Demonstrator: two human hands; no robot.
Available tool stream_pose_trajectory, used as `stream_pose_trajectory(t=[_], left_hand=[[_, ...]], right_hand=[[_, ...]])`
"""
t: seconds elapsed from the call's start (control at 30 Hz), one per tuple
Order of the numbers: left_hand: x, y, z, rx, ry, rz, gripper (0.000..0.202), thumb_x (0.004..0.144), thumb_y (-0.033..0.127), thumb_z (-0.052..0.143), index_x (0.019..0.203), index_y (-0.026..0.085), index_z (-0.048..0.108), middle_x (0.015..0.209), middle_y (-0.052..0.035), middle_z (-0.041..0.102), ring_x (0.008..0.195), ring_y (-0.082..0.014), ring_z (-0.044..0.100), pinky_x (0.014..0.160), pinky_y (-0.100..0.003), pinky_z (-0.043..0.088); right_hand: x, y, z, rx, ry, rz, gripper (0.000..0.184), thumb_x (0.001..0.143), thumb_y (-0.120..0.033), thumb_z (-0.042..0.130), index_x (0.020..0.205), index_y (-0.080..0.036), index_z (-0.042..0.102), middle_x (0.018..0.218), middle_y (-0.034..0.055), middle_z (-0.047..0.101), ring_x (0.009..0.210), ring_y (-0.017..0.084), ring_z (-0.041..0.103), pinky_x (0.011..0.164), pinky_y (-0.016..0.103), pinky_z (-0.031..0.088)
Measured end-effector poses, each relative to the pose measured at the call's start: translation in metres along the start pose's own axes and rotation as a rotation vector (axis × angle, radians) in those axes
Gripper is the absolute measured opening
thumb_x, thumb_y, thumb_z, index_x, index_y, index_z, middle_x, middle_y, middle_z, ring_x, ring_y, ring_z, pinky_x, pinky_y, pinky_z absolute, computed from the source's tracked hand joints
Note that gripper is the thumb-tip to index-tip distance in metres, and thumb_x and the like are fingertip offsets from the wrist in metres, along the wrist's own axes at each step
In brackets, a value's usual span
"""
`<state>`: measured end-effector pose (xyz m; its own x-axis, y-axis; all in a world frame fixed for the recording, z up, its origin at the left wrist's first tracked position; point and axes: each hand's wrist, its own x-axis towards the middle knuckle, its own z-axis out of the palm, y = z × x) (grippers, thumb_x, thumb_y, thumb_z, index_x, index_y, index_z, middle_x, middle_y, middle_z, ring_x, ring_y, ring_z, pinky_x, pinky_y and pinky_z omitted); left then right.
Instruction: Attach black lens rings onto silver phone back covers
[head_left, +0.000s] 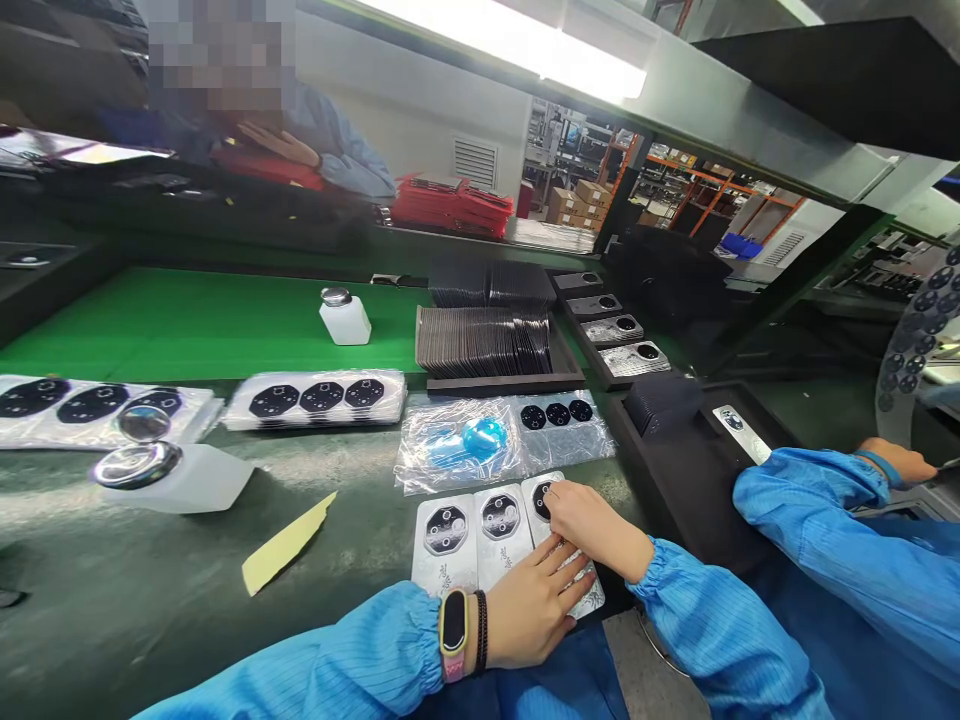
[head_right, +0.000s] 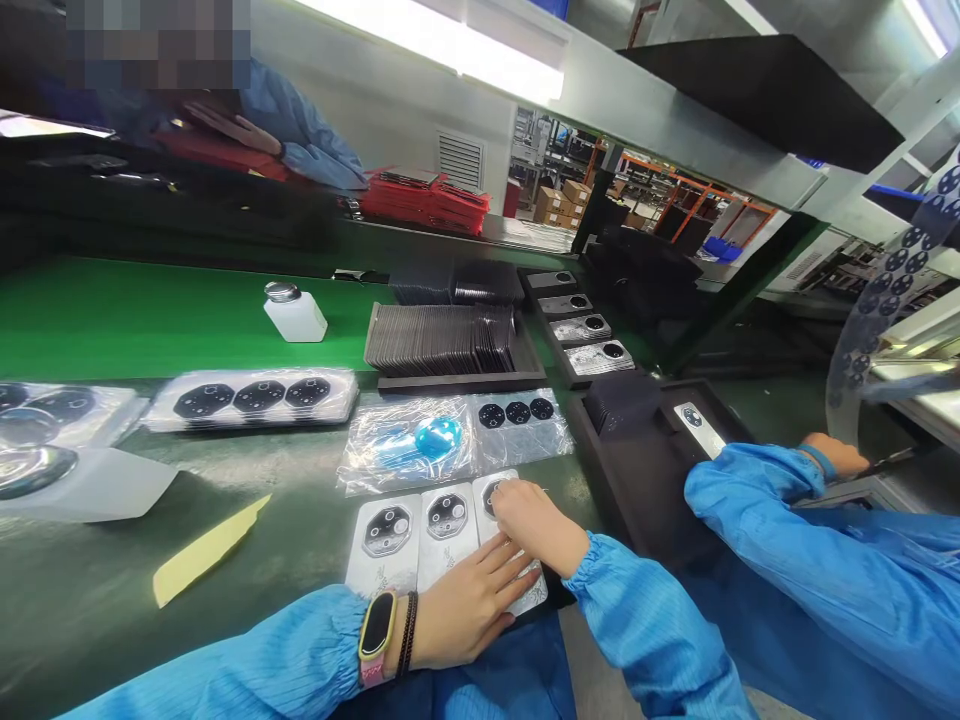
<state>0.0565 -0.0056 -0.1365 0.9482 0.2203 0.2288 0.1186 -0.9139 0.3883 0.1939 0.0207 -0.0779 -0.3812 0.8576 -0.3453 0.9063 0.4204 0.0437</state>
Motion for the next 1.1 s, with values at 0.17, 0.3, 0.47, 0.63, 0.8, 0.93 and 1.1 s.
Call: stream_pose_trajectory(t=[0.17,0.3,0.47,0.63,0.8,0.93,1.1], left_hand=[[0.001,0.0,-0.001,0.005,0.002,0.005,0.044,0.092,0.029,0.049,0.128,0.004,0.051,0.134,-0.02,0.055,0.128,-0.0326,0.047,0.111,-0.047,0.033],[0.0,-0.001,0.0,0.02,0.006,0.01,0.044,0.092,0.029,0.049,0.129,0.005,0.051,0.136,-0.0199,0.054,0.13,-0.0325,0.045,0.112,-0.047,0.032],[0.0,-0.002,0.003,0.051,-0.002,0.019,0.045,0.094,0.031,0.047,0.131,0.005,0.049,0.138,-0.0198,0.052,0.13,-0.0323,0.046,0.11,-0.047,0.034],[0.001,-0.001,0.003,0.043,-0.013,0.018,0.046,0.094,0.031,0.047,0.131,0.004,0.049,0.139,-0.021,0.05,0.13,-0.0333,0.045,0.11,-0.047,0.033],[0.001,0.001,0.0,0.027,-0.018,0.012,0.046,0.093,0.031,0.048,0.131,0.004,0.049,0.139,-0.0208,0.051,0.131,-0.0337,0.044,0.11,-0.047,0.033],[0.001,0.002,-0.002,0.021,-0.033,0.003,0.045,0.093,0.031,0.048,0.13,0.005,0.05,0.14,-0.0199,0.05,0.132,-0.0331,0.043,0.111,-0.046,0.033],[0.001,0.002,-0.002,0.007,-0.045,-0.003,0.046,0.094,0.032,0.046,0.131,0.006,0.049,0.141,-0.0189,0.048,0.133,-0.0315,0.042,0.112,-0.045,0.032]], right_hand=[[0.001,-0.001,0.003,0.04,0.029,0.007,0.026,0.081,0.004,0.047,0.089,-0.01,0.066,0.087,0.013,0.069,0.084,0.022,0.067,0.069,0.028,0.049],[0.002,0.006,0.001,0.091,0.071,0.023,0.023,0.079,0.003,0.049,0.08,-0.011,0.066,0.08,0.0107,0.068,0.074,0.02,0.066,0.063,0.026,0.046],[0.001,0.018,-0.009,0.176,0.147,0.01,0.017,0.081,-0.004,0.053,0.081,-0.015,0.065,0.079,0.0037,0.067,0.072,0.014,0.063,0.066,0.022,0.046],[0.004,0.013,-0.009,0.205,0.167,0.003,0.017,0.082,-0.003,0.054,0.079,-0.015,0.065,0.079,0.0036,0.065,0.072,0.014,0.061,0.066,0.022,0.045],[0.007,0.006,-0.008,0.187,0.124,0.021,0.017,0.083,-0.004,0.053,0.08,-0.013,0.068,0.079,0.0063,0.067,0.073,0.015,0.063,0.066,0.023,0.044],[0.007,0.004,-0.011,0.162,0.068,0.037,0.018,0.084,-0.004,0.052,0.084,-0.012,0.069,0.085,0.0083,0.069,0.076,0.016,0.065,0.068,0.023,0.044],[0.01,0.0,-0.014,0.127,0.004,0.078,0.02,0.084,-0.003,0.05,0.088,-0.01,0.069,0.091,0.0118,0.071,0.081,0.018,0.066,0.069,0.024,0.044]])
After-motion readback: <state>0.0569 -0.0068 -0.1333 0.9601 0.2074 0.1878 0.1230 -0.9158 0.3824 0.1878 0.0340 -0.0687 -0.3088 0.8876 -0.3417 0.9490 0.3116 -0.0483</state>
